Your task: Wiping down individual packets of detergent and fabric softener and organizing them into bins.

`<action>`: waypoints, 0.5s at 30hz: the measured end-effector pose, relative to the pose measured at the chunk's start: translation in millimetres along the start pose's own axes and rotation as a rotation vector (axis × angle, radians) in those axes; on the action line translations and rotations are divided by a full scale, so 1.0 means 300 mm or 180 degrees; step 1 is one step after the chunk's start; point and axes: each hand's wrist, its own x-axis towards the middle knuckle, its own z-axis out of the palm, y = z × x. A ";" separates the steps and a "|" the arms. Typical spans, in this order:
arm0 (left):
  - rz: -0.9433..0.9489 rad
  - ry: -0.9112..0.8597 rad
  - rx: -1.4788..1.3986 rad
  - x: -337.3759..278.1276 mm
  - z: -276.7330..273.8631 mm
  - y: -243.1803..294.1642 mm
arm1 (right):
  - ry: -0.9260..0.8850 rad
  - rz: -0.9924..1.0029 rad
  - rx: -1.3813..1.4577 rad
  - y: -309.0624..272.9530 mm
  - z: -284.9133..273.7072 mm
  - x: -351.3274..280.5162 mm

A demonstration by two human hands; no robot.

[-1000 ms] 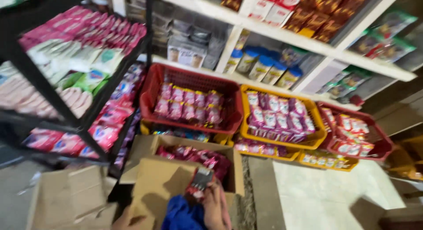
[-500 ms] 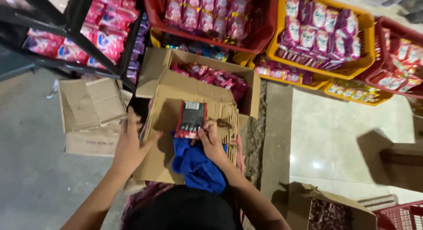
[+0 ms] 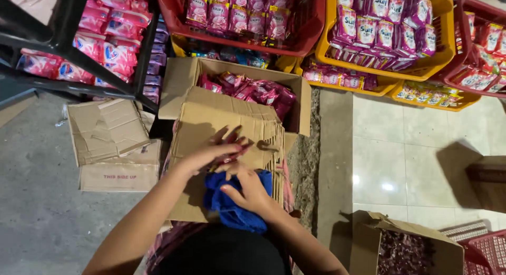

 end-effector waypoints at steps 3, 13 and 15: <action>-0.0565 -0.0239 -0.2104 0.022 -0.083 -0.037 | -0.0294 0.0235 -0.0547 -0.150 -0.074 0.050; 0.0207 -0.0454 -0.4874 -0.042 -0.008 -0.019 | -0.0308 0.1204 -0.1196 0.115 -0.043 -0.083; 0.0174 -0.0488 -0.4956 -0.032 -0.012 -0.024 | -0.0057 0.1817 -0.0911 0.183 -0.109 -0.061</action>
